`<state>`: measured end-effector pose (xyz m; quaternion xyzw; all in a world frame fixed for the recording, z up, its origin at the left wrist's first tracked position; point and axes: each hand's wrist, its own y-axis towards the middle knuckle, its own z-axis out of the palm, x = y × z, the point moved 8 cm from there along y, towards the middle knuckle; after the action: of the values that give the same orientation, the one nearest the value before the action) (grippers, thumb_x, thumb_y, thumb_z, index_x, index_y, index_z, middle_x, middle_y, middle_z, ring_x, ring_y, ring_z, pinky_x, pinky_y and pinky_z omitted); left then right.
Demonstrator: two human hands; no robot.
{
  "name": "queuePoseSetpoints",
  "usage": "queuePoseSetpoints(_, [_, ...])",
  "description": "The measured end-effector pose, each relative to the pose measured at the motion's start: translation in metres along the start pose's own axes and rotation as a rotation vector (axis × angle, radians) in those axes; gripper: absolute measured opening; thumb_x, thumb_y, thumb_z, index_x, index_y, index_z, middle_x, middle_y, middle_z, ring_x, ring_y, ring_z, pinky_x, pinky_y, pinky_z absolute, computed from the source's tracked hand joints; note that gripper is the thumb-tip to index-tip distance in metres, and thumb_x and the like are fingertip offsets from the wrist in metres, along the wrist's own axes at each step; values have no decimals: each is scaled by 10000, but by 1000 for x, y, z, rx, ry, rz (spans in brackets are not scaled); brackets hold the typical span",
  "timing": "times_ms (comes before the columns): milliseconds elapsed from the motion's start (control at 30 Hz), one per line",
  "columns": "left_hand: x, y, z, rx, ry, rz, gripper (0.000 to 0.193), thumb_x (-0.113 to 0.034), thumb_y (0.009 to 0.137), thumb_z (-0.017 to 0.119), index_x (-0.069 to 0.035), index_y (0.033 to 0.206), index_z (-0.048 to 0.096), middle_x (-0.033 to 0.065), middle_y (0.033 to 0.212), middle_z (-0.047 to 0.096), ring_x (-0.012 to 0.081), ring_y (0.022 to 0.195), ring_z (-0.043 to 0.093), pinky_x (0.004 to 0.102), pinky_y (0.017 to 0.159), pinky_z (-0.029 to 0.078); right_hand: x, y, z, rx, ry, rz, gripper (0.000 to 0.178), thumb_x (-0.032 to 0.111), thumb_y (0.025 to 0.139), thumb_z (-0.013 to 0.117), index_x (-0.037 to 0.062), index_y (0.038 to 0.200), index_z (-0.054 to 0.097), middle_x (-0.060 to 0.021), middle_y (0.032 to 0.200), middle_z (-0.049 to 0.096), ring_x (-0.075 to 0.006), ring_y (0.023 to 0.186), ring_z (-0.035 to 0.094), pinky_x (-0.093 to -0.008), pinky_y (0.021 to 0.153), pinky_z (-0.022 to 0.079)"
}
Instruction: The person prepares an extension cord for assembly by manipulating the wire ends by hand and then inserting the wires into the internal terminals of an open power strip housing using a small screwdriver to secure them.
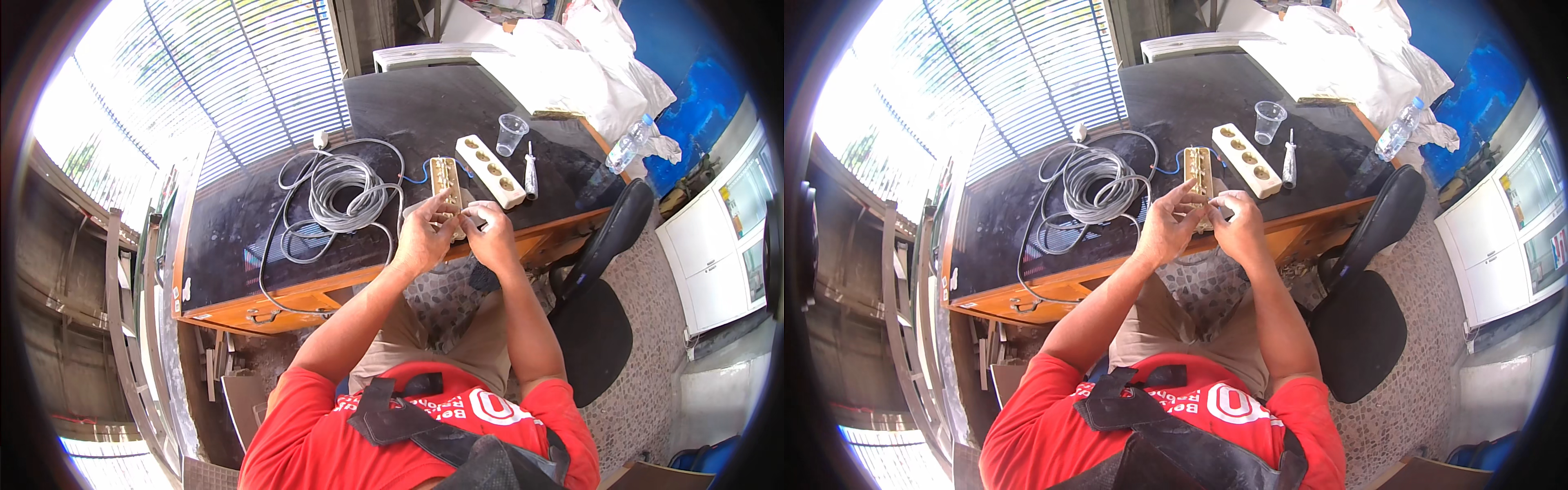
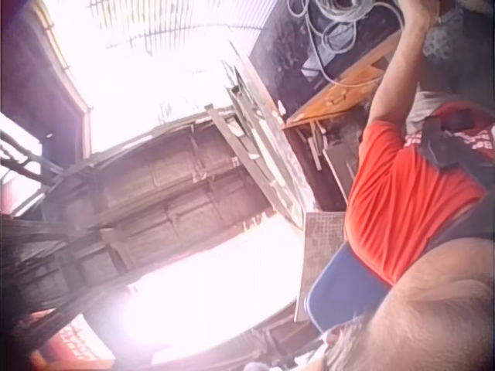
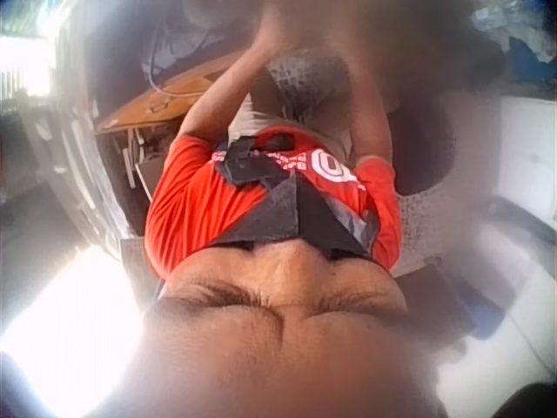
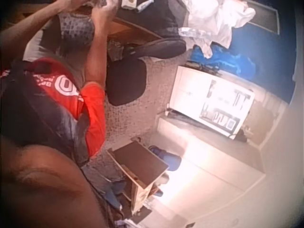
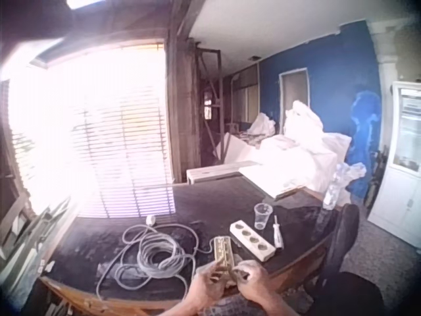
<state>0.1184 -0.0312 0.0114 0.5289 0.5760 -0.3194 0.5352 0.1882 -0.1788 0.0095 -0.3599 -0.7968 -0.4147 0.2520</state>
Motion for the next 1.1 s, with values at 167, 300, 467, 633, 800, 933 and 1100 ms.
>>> queuePoseSetpoints(167, [1,6,5,1,-121,-45,682,-65,1003,741,53,1604,442,103,1159,787,131,1005,725,295,888,596,-8,-1,5,-28,99,-19,154,76,905,813,-2,1029,768,-155,1137,739,-366,1095,706,-439,957,558])
queuePoseSetpoints(300, [-3,8,3,-12,-171,-13,690,-33,988,729,65,1602,431,81,1060,796,115,932,723,286,880,588,10,-3,-5,-6,99,-92,146,62,918,802,-14,1036,761,-153,1121,743,-361,1089,700,-439,958,551])
queuePoseSetpoints(467, [4,10,8,51,-250,-45,788,-24,1014,696,64,1672,271,79,1038,776,114,940,720,277,877,574,23,-5,-10,72,151,-119,172,62,931,791,-7,1085,755,-139,1099,746,-352,1067,702,-443,962,543])
queuePoseSetpoints(633, [10,14,4,14,-381,-4,898,-14,1006,658,56,1705,99,33,903,720,66,797,644,240,735,529,51,-10,-34,-175,-88,-333,200,29,907,777,58,1104,774,-120,1087,743,-329,1057,705,-452,934,550])
queuePoseSetpoints(800, [7,14,6,74,-316,-41,970,-31,1007,655,51,1705,-14,26,926,701,58,801,625,227,752,518,66,-13,-35,-169,-246,-524,233,28,880,782,68,1109,778,-102,1108,734,-312,1060,703,-447,941,550])
queuePoseSetpoints(933, [1,11,6,114,-242,-21,1010,-39,1005,670,77,1689,-64,42,954,711,70,838,647,232,798,533,73,-7,-36,-80,-315,-558,268,31,858,788,73,1123,780,-90,1122,726,-306,1078,696,-451,939,554])
queuePoseSetpoints(1100, [-5,9,4,111,-234,-20,1025,-33,992,665,74,1689,-78,36,915,698,71,824,646,237,785,539,78,-4,-40,-72,-308,-569,280,30,843,785,74,1119,775,-88,1139,715,-300,1091,691,-453,940,557])
